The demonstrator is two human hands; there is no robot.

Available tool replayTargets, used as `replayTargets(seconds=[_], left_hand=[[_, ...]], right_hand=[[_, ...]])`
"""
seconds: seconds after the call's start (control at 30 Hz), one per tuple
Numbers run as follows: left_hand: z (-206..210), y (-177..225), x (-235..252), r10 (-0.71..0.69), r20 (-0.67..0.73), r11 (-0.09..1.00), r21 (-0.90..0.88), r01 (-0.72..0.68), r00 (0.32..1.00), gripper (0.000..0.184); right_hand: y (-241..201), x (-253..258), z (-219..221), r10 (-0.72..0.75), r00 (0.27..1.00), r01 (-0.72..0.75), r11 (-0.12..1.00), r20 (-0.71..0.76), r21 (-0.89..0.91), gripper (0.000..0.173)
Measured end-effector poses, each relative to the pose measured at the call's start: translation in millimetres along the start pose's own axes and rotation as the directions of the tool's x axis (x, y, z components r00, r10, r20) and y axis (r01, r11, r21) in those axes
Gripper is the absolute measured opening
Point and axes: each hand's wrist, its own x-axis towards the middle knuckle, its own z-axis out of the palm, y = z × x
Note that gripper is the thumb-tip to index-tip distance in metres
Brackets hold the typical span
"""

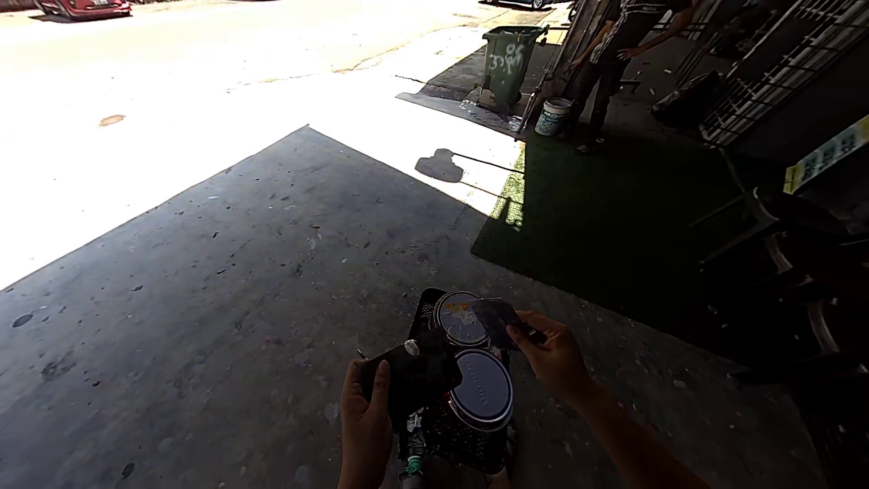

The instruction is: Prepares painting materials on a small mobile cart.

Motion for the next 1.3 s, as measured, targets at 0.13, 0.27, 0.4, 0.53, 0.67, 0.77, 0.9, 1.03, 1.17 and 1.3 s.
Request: replayTargets(seconds=[0.13,0.27,0.4,0.53,0.67,0.77,0.9,1.03,1.17,1.3], left_hand=[[7.0,-2.3,-1.9,-0.002,0.044,1.000,0.026,0.001,0.999,0.013],[1.6,-8.5,-11.4,-0.014,0.040,0.999,0.039,0.012,0.999,0.011],[-13.8,-10.3,-22.1,-0.034,-0.031,0.997,0.065,0.036,0.999,0.008],[-33.9,-11.7,-29.2,-0.064,-0.128,0.993,0.087,0.075,0.990,0.009],[-47.3,-12.7,-31.9,-0.096,-0.196,0.989,0.089,0.115,0.976,0.010],[-49.7,-11.5,-29.5,-0.110,-0.217,0.987,0.088,0.131,0.970,0.012],[-46.4,-10.0,-23.9,-0.100,-0.204,0.990,0.079,0.118,0.974,0.012],[-42.3,-9.3,-18.1,-0.097,-0.179,0.992,0.064,0.109,0.979,0.011],[-31.2,-13.0,-10.5,-0.094,-0.145,0.995,0.027,0.099,0.985,0.012],[-15.5,-16.4,-1.1,-0.078,-0.075,0.997,0.008,0.079,0.994,0.014]], right_hand=[[42.0,7.2,9.1,-0.017,0.995,0.064,0.863,0.098,-0.502,0.027],[79.5,20.2,33.1,0.248,0.944,-0.039,0.742,0.219,-0.669,0.032],[93.1,28.8,51.5,0.241,0.936,0.018,0.696,0.257,-0.718,0.033],[94.2,36.8,59.2,0.240,0.927,0.055,0.672,0.288,-0.738,0.032],[94.9,44.6,63.2,0.263,0.915,0.067,0.648,0.306,-0.759,0.032],[91.1,48.2,64.2,0.282,0.899,0.086,0.635,0.334,-0.768,0.031],[90.0,49.0,59.0,0.282,0.898,0.069,0.668,0.338,-0.741,0.030],[71.8,32.7,42.0,0.117,0.971,0.006,0.858,0.207,-0.514,0.025],[29.7,8.3,21.2,-0.053,0.997,0.062,0.977,0.047,-0.204,0.025],[0.5,-3.6,5.1,0.026,1.000,-0.026,0.998,0.006,0.060,0.020]])
